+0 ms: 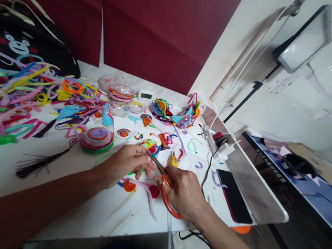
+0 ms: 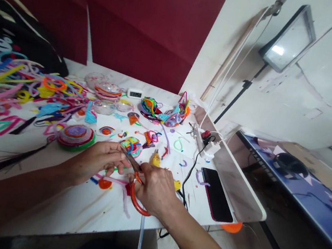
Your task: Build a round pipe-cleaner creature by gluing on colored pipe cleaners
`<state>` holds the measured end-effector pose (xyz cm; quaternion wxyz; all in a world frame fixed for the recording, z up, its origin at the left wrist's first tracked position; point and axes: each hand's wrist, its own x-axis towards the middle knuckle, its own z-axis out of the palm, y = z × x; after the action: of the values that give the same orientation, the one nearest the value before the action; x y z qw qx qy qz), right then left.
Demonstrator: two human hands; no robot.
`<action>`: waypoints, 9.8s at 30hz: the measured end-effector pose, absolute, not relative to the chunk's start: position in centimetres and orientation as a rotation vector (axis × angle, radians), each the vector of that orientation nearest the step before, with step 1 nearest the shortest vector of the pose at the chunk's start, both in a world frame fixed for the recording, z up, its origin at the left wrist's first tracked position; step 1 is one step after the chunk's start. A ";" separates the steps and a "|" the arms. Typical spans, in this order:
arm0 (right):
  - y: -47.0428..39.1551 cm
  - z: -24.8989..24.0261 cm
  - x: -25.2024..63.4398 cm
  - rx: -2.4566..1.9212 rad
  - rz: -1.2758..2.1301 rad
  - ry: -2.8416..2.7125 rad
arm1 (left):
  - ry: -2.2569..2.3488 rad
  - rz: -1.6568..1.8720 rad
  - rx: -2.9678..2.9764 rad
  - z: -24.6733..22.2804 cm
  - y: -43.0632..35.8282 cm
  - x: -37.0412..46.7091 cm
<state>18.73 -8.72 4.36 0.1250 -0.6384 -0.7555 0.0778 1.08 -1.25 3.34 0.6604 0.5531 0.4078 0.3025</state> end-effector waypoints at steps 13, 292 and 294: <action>-8.2 4.1 19.3 -1.866 0.116 -2.273 | 0.881 0.704 1.236 3.4 -0.6 1.0; -3.3 6.5 17.7 -0.430 1.271 -0.317 | 0.546 1.147 0.872 6.9 -1.1 2.6; -3.4 6.6 17.8 -0.423 1.259 -0.309 | 0.540 1.152 0.836 6.8 -1.4 3.2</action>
<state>17.82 -3.41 6.56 0.7764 -0.1956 -0.1426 0.5818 3.19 -1.41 6.77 0.7240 0.3787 0.2449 0.5219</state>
